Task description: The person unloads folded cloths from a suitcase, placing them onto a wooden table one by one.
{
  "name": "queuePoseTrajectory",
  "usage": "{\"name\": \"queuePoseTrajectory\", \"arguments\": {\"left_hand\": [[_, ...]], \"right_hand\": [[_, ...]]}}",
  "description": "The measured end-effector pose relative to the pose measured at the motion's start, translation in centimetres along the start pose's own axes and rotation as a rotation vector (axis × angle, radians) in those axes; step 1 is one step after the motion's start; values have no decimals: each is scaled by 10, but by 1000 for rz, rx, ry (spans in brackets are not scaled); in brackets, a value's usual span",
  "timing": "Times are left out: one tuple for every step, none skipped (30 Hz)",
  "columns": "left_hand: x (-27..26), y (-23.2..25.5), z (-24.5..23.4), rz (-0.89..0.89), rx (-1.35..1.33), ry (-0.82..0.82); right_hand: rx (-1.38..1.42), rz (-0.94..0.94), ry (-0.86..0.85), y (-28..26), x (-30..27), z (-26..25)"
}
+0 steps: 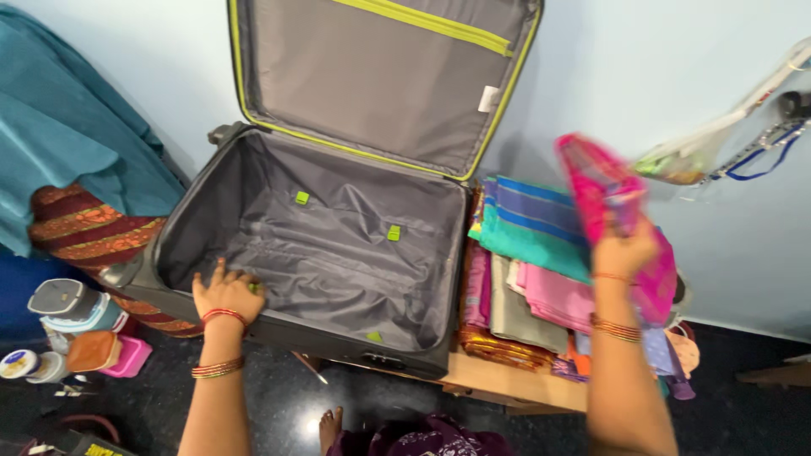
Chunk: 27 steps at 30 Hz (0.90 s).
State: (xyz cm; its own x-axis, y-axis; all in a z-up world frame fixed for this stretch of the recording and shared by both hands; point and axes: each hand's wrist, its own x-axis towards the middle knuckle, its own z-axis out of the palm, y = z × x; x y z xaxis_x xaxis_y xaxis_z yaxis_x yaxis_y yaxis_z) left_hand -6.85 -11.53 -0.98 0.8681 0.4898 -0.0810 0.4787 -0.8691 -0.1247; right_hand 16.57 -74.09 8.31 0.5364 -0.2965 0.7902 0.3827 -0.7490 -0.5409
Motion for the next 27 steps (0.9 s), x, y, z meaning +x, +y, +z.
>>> {"name": "queuePoseTrajectory", "arguments": {"left_hand": [[0,0,-1,7,0,-17],[-1,1,0,17,-4,-36],[-2,1,0,26,-20,-19],[-2,1,0,37,-34,-2],[-4,1,-1,48,-48,16],[-3,0,-3,47,-84,14],[-4,0,-6,47,-121,13],[-5,0,-9,50,-154,10],[-5,1,-13,79,-218,46],[-4,0,-18,106,-278,86],[-4,-1,-23,133,-338,126],[-7,0,-30,250,-676,197],[-10,4,-39,369,-1014,269],[-15,12,-46,433,-1128,310],[-20,26,-54,499,-1241,350],[-25,40,-63,581,-1255,380],[-29,53,-72,663,-1268,410],[-32,67,-80,732,-1209,464],[-34,78,-87,800,-1147,517],[-35,86,-92,794,-1094,478],[-35,91,-95,788,-1041,440],[-34,94,-94,780,-990,403],[-34,95,-90,735,-920,424],[-29,95,-86,694,-847,449],[-22,96,-80,652,-774,473],[-13,97,-71,597,-782,277],[-1,99,-60,541,-785,80]], "right_hand": [[64,27,-7,-14,15,-14],[99,-87,87,-29,33,-27],[216,-226,125,-45,48,-37],[273,-131,172,-62,64,-43],[331,-35,217,-79,77,-49],[592,80,202,-96,81,-55],[853,197,184,-111,80,-57],[930,135,154,-125,86,-52],[1004,70,125,-137,92,-46],[1089,88,112,-149,91,-39],[1174,108,99,-162,90,-32],[1269,209,97,-180,82,-15],[1360,312,96,-201,68,6],[1353,374,22,-220,47,27],[1344,434,-54,-237,27,44],[1425,581,-159,-252,6,63],[1469,539,-186,-270,-17,87],[1477,601,-244,-284,-40,104],[1483,664,-303,-299,-63,121],[1418,773,-365,-311,-84,135],[1347,881,-423,-320,-104,147],[1365,921,-429,-324,-121,160],[1383,961,-435,-323,-137,173],[1430,1053,-516,-315,-149,186],[1476,1144,-598,-302,-161,199],[1517,1240,-683,-285,-172,212],[1466,1273,-715,-265,-180,226]]}}
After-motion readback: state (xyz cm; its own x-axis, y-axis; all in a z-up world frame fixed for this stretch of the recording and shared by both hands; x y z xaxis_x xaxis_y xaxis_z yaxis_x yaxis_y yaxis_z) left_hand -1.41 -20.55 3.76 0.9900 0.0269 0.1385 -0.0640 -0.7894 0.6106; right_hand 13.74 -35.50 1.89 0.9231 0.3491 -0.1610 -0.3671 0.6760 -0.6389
